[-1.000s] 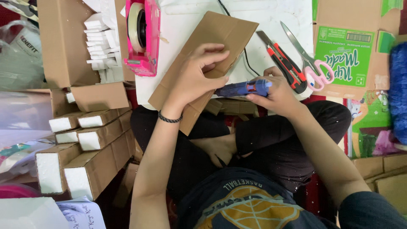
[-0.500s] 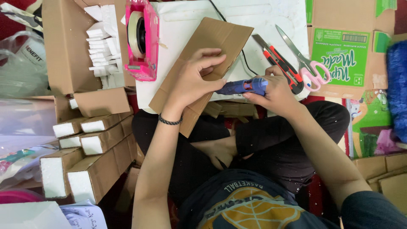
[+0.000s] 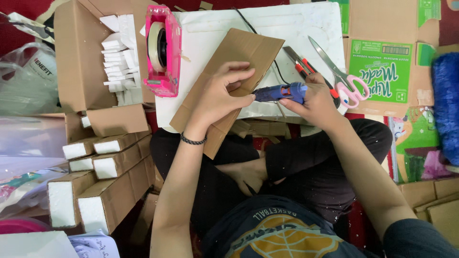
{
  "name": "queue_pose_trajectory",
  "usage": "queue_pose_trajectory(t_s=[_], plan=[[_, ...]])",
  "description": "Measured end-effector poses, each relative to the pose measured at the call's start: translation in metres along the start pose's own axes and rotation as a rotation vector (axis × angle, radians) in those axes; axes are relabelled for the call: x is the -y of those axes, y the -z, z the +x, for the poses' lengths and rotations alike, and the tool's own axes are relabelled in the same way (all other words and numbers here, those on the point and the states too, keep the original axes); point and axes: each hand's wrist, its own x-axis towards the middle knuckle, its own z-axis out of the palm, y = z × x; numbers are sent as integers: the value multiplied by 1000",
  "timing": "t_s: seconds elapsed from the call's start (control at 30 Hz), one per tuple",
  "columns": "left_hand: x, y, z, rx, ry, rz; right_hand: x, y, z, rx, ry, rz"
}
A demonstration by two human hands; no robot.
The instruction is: The person assembles cardboard boxes by folding the cardboard and applying glue with a glue gun and tape from a dispenser.
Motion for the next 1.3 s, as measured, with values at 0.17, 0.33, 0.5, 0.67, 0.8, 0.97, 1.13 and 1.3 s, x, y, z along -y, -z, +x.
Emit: queue_pose_trajectory(t_s=[0.17, 0.33, 0.5, 0.67, 0.8, 0.97, 1.13, 1.3], plan=[[-1, 0, 0, 1, 8, 1, -5, 2, 0, -4, -9, -23], [-2, 2, 0, 1, 0, 1, -16, -1, -3, -22, -26, -39], [-7, 6, 1, 14, 19, 24, -13, 0, 4, -39, -44, -50], [-8, 5, 0, 5, 22, 0, -7, 8, 13, -31, -87, -98], [-10, 4, 0, 0, 30, 2, -10, 11, 12, -40, -106, -95], [-9, 4, 1, 4, 46, 8, -18, 14, 14, -34, -132, -143], [-7, 4, 1, 2, 43, -1, -32, 16, 15, -26, -153, -175], [-7, 4, 1, 5, 46, -2, -32, 24, 19, 2, -160, -207]])
